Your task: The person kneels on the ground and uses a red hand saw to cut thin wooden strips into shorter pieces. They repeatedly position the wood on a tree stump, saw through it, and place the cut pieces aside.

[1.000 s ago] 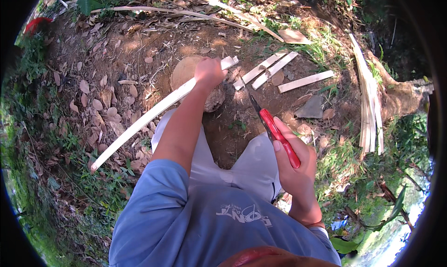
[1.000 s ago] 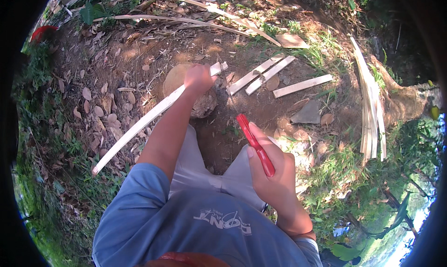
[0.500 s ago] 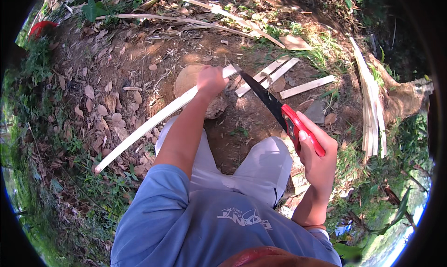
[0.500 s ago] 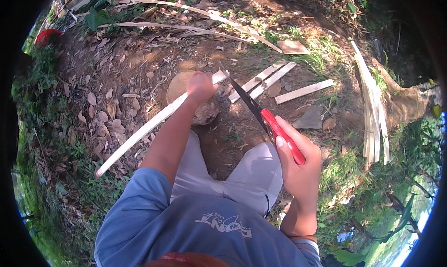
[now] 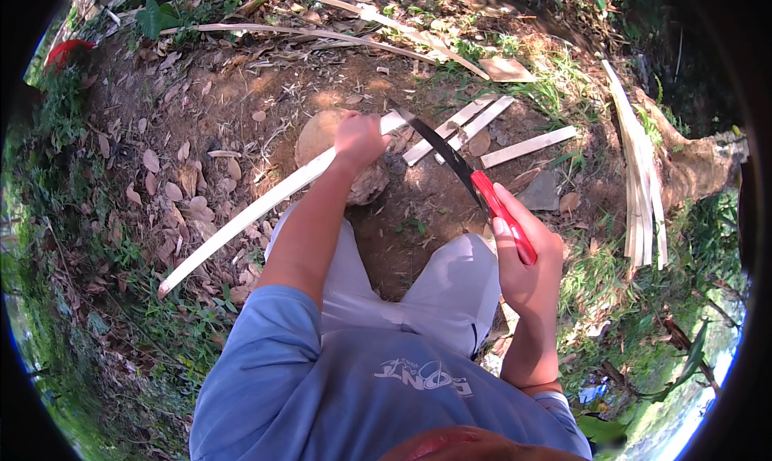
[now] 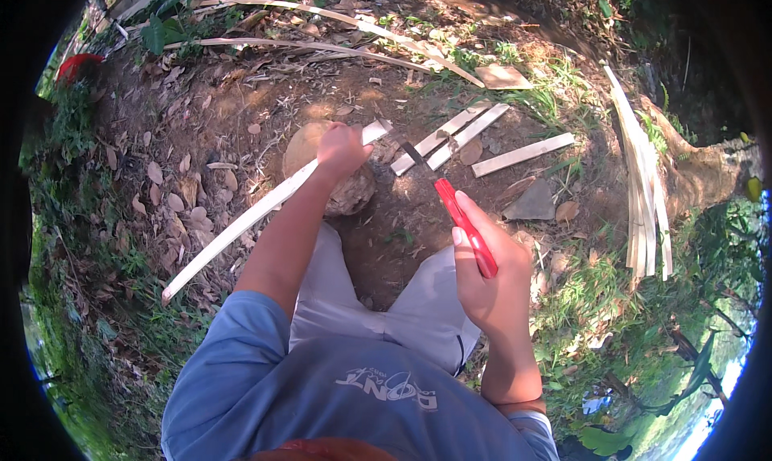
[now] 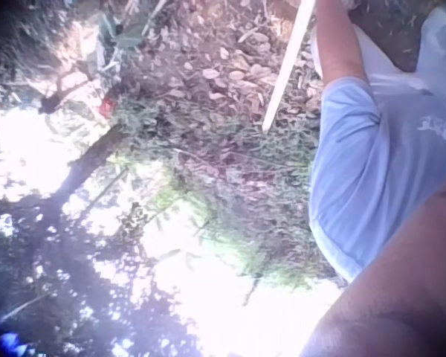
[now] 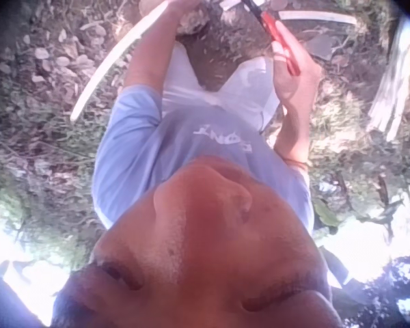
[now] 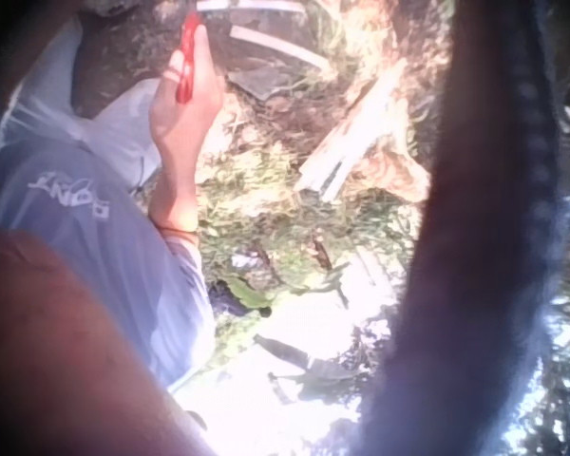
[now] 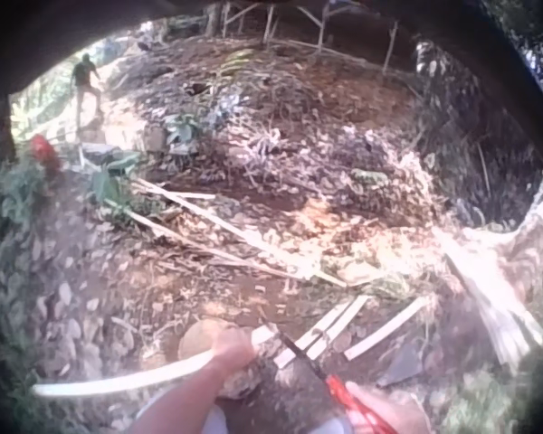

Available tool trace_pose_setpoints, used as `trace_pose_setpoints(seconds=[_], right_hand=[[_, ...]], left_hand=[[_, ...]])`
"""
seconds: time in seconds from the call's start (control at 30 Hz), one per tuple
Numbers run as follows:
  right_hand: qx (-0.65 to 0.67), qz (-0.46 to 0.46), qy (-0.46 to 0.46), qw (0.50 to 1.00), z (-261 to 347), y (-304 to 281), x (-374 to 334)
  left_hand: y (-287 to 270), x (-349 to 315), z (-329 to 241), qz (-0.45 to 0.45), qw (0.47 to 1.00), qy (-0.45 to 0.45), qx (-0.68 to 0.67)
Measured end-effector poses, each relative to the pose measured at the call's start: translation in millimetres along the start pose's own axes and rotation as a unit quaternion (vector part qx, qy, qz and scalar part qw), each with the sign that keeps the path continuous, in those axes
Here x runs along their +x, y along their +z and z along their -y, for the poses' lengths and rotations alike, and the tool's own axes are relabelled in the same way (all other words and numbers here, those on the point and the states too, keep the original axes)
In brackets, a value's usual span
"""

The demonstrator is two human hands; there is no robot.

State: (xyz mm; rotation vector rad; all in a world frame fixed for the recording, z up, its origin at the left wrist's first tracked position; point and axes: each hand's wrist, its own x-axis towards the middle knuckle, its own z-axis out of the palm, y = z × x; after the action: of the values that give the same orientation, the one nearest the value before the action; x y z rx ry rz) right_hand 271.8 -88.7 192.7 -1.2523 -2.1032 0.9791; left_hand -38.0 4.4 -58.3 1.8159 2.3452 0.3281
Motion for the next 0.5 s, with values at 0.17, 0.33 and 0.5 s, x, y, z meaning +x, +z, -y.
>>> trace_pose_setpoints(seconds=[0.17,0.33,0.5], right_hand=[[0.078,-0.033,-0.001,0.996,-50.5,51.8,47.5],[0.088,-0.057,-0.063,0.993,-81.0,128.9,101.2],[0.096,-0.08,-0.071,0.99,-93.1,162.1,144.7]], left_hand=[[5.3,7.4,0.7,-0.004,0.999,0.044,0.023],[7.3,2.3,1.7,-0.019,0.998,0.056,0.007],[3.8,9.7,0.5,-0.024,0.999,0.027,0.005]])
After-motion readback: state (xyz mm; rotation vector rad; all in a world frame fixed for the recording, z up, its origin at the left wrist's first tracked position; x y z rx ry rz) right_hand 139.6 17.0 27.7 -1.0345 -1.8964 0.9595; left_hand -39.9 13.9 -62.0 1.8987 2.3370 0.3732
